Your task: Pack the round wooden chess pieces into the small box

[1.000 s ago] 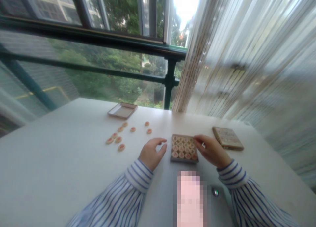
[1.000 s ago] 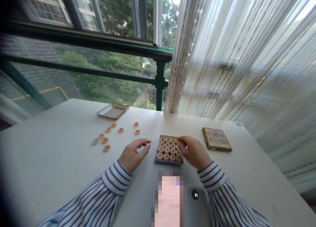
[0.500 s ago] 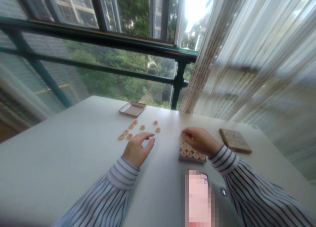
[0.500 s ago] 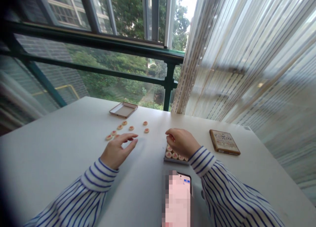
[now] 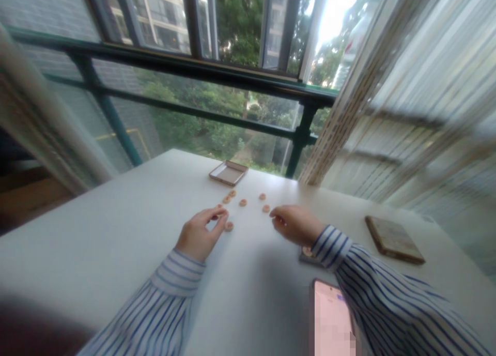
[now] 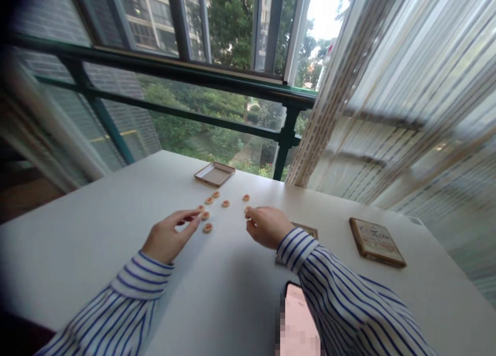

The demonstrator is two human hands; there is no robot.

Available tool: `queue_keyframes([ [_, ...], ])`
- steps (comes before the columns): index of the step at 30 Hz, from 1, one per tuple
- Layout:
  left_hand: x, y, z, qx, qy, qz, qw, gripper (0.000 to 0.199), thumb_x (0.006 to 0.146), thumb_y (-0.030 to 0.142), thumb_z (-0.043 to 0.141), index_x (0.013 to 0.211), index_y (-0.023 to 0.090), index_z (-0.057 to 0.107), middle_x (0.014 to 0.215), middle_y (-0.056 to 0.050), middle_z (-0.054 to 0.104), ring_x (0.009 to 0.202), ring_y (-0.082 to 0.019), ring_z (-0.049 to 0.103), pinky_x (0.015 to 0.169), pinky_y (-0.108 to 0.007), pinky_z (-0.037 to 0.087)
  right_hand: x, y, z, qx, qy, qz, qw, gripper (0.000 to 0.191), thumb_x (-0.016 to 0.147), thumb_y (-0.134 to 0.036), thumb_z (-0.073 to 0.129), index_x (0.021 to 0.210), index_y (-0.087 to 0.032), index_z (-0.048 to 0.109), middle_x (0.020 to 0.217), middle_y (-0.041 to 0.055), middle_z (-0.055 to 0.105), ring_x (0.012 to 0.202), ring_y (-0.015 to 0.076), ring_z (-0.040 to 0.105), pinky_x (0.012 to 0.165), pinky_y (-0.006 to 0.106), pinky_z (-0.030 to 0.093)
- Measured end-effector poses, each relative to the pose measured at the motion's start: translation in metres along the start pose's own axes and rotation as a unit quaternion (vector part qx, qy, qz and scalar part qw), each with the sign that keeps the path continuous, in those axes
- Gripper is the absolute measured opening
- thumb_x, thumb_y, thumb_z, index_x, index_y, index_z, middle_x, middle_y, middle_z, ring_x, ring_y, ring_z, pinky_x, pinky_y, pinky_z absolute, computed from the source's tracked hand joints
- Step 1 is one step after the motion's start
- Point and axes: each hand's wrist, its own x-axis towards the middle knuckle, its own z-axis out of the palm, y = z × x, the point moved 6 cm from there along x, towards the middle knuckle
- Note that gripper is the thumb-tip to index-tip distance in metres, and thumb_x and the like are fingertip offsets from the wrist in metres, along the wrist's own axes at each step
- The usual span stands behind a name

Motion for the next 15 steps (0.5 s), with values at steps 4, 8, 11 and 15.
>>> queue_keyframes([
  [4,0.003,-0.014,-0.007,0.025,0.011,-0.006,1.0,0.031,0.074,0.04,0.051,0.093,0.018,0.063,0.091,-0.004,0.067,0.077,-0.016,0.062,0.071,-0.027,0.049,0.015,-0.016,0.007,-0.009,-0.021,-0.011,1.0,0.028,0.08,-0.023,0.038,0.096,-0.019,0.061,0.09,0.0051,0.065,0.08,0.0157,0.058,0.068,0.024,0.037],
  [8,0.009,-0.026,-0.007,0.073,0.013,-0.009,0.997,0.03,0.074,0.04,0.05,0.092,0.019,0.063,0.091,-0.004,0.067,0.076,-0.017,0.061,0.072,-0.029,0.048,0.03,-0.029,0.012,-0.01,-0.032,-0.021,0.999,0.029,0.079,-0.023,0.039,0.099,-0.02,0.06,0.093,0.0055,0.065,0.085,0.0168,0.058,0.072,0.025,0.038],
  [11,0.014,-0.035,-0.004,0.105,0.006,-0.019,0.994,0.032,0.074,0.041,0.05,0.094,0.019,0.063,0.093,-0.005,0.067,0.079,-0.018,0.06,0.072,-0.029,0.048,0.039,-0.037,0.015,-0.018,-0.034,-0.031,0.999,0.029,0.079,-0.023,0.039,0.099,-0.02,0.061,0.094,0.006,0.065,0.086,0.0183,0.058,0.071,0.026,0.039],
  [15,0.018,-0.047,0.005,0.138,-0.004,-0.023,0.99,0.034,0.073,0.041,0.05,0.095,0.018,0.063,0.096,-0.007,0.066,0.082,-0.02,0.06,0.073,-0.03,0.047,0.05,-0.047,0.019,-0.025,-0.041,-0.044,0.998,0.03,0.079,-0.022,0.038,0.099,-0.019,0.061,0.096,0.0076,0.064,0.087,0.0189,0.058,0.072,0.027,0.04],
])
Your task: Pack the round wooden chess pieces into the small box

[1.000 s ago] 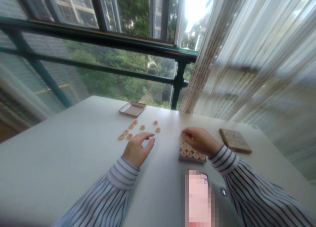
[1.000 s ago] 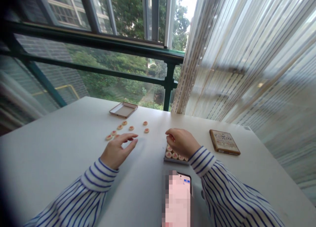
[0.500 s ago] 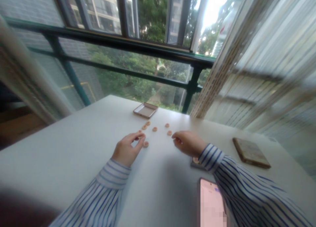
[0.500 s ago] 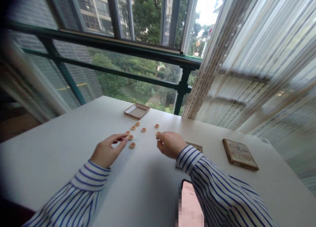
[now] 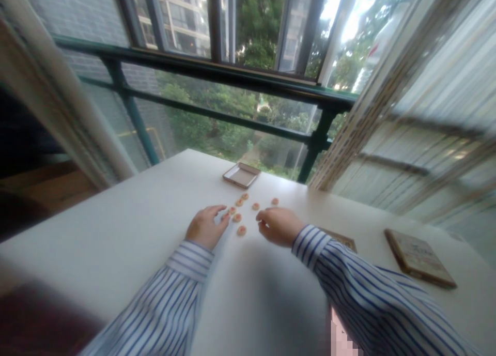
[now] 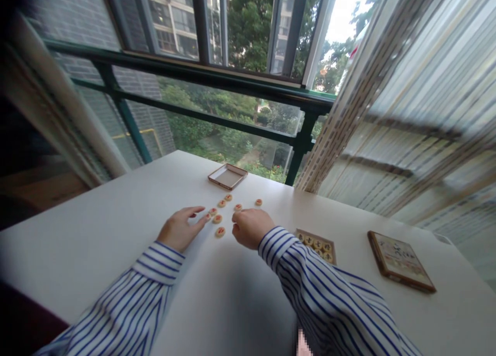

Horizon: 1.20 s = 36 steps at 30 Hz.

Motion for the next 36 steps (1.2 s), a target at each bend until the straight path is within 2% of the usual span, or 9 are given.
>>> queue_keyframes([
  [6,-0.001,-0.009,0.014,0.039,-0.001,0.003,0.999,0.033,0.074,0.037,0.048,0.097,0.018,0.062,0.097,-0.008,0.066,0.085,-0.021,0.06,0.078,-0.031,0.045,0.017,-0.006,0.004,0.005,-0.002,-0.001,1.0,0.03,0.08,-0.022,0.037,0.099,-0.018,0.06,0.097,0.0082,0.064,0.087,0.0187,0.058,0.075,0.029,0.04],
  [11,-0.003,-0.01,0.018,0.049,-0.012,0.002,0.999,0.034,0.075,0.036,0.047,0.1,0.017,0.06,0.099,-0.009,0.065,0.087,-0.021,0.059,0.08,-0.031,0.044,0.027,-0.009,0.008,0.008,0.013,-0.009,1.0,0.029,0.079,-0.023,0.038,0.097,-0.019,0.061,0.097,0.0078,0.064,0.089,0.0191,0.058,0.081,0.032,0.038],
  [17,-0.004,-0.011,0.021,0.054,-0.031,0.0,0.998,0.029,0.075,0.035,0.048,0.099,0.023,0.06,0.093,-0.005,0.067,0.087,-0.02,0.059,0.078,-0.029,0.043,0.033,-0.015,0.015,0.007,-0.007,-0.018,1.0,0.031,0.08,-0.021,0.038,0.101,-0.018,0.061,0.097,0.0095,0.064,0.089,0.0189,0.058,0.077,0.03,0.04],
  [22,-0.005,-0.012,0.022,0.06,-0.024,0.006,0.998,0.027,0.077,0.036,0.045,0.097,0.024,0.059,0.089,-0.005,0.067,0.084,-0.02,0.059,0.076,-0.029,0.043,0.031,-0.015,0.017,-0.001,-0.005,-0.009,1.0,0.032,0.08,-0.023,0.037,0.101,-0.019,0.06,0.096,0.0092,0.064,0.087,0.0197,0.058,0.071,0.029,0.042],
  [28,-0.006,-0.01,0.021,0.06,-0.01,0.015,0.998,0.028,0.077,0.036,0.044,0.098,0.023,0.059,0.09,-0.005,0.067,0.084,-0.02,0.059,0.077,-0.03,0.043,0.028,-0.01,0.02,0.009,0.001,-0.007,1.0,0.03,0.079,-0.023,0.038,0.099,-0.019,0.061,0.096,0.0083,0.063,0.087,0.0197,0.059,0.072,0.029,0.042],
  [36,-0.01,0.006,0.007,0.039,0.035,0.029,0.998,0.03,0.078,0.034,0.046,0.101,0.019,0.057,0.095,-0.006,0.066,0.088,-0.021,0.058,0.079,-0.032,0.043,0.019,-0.002,0.019,0.022,-0.02,0.013,0.999,0.03,0.08,-0.022,0.039,0.103,-0.019,0.059,0.1,0.0083,0.062,0.093,0.0182,0.057,0.079,0.028,0.039],
])
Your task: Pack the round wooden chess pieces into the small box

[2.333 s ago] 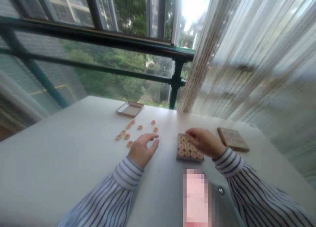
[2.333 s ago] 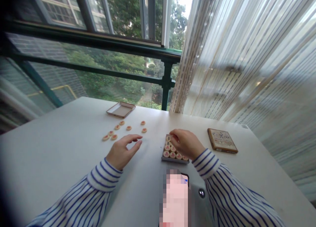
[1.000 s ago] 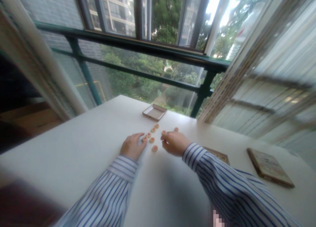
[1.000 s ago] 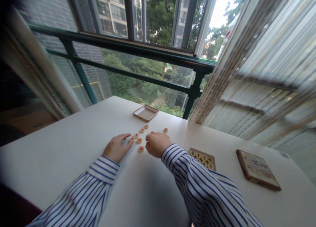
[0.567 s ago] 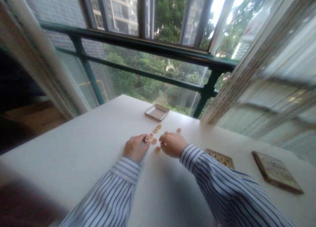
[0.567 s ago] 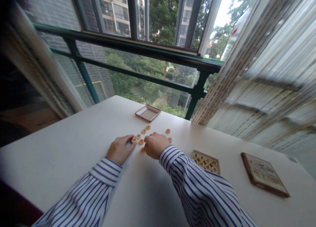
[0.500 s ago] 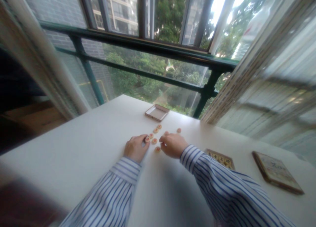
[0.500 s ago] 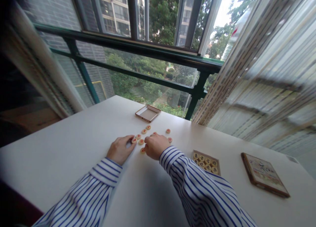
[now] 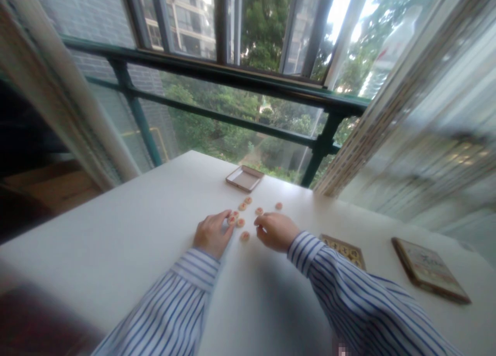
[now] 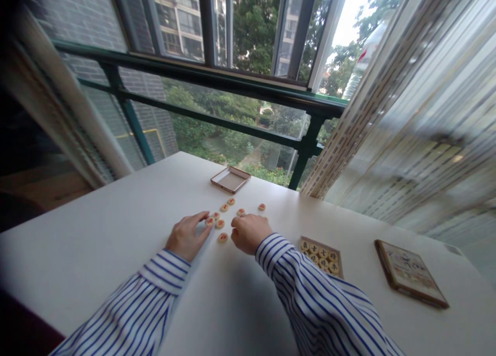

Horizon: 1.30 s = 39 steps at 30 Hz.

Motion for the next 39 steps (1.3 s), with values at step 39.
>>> queue_keyframes([
  [39,-0.005,0.048,-0.02,-0.068,0.071,0.098,0.99,0.028,0.073,0.035,0.054,0.095,0.018,0.058,0.087,-0.005,0.066,0.08,-0.019,0.06,0.074,-0.032,0.048,-0.068,0.035,-0.04,0.097,0.137,-0.021,0.986,0.025,0.077,-0.019,0.044,0.094,-0.017,0.062,0.084,0.0048,0.064,0.075,0.0128,0.056,0.07,0.022,0.039],
])
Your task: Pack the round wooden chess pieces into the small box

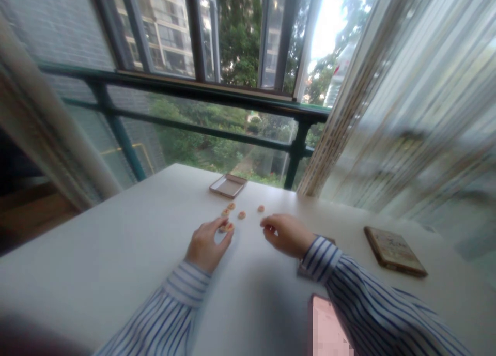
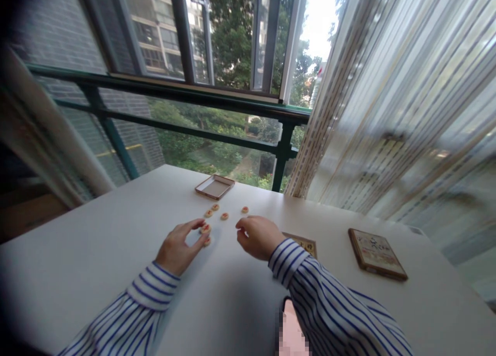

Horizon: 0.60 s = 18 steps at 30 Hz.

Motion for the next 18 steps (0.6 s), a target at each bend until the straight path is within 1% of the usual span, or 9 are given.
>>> queue_keyframes([
  [7,0.004,0.027,-0.001,-0.017,0.007,0.03,0.999,0.027,0.072,0.033,0.055,0.094,0.017,0.058,0.089,-0.007,0.067,0.084,-0.021,0.061,0.08,-0.035,0.047,-0.015,0.01,-0.01,0.017,0.017,0.011,1.0,0.021,0.077,-0.019,0.045,0.089,-0.017,0.063,0.079,0.0038,0.064,0.07,0.012,0.055,0.065,0.022,0.039],
  [11,0.005,0.038,0.002,-0.032,0.015,0.045,0.998,0.027,0.072,0.033,0.056,0.094,0.018,0.058,0.088,-0.005,0.067,0.082,-0.019,0.061,0.084,-0.036,0.045,-0.023,0.015,-0.016,0.037,0.029,0.027,0.999,0.023,0.077,-0.019,0.045,0.093,-0.016,0.062,0.082,0.0047,0.064,0.073,0.012,0.056,0.068,0.022,0.04],
  [15,0.004,0.046,0.007,-0.041,0.004,0.055,0.998,0.026,0.073,0.033,0.055,0.095,0.019,0.057,0.091,-0.005,0.067,0.084,-0.02,0.061,0.086,-0.038,0.043,-0.031,0.019,-0.02,0.044,0.04,0.037,0.998,0.024,0.078,-0.019,0.045,0.094,-0.017,0.062,0.083,0.0046,0.064,0.075,0.0121,0.057,0.071,0.023,0.041],
  [18,0.005,0.054,0.008,-0.042,-0.002,0.059,0.997,0.026,0.073,0.033,0.055,0.095,0.019,0.057,0.091,-0.005,0.067,0.083,-0.019,0.062,0.085,-0.037,0.044,-0.037,0.022,-0.023,0.041,0.045,0.048,0.997,0.024,0.077,-0.019,0.046,0.095,-0.017,0.062,0.083,0.0044,0.065,0.075,0.0125,0.057,0.071,0.023,0.041],
])
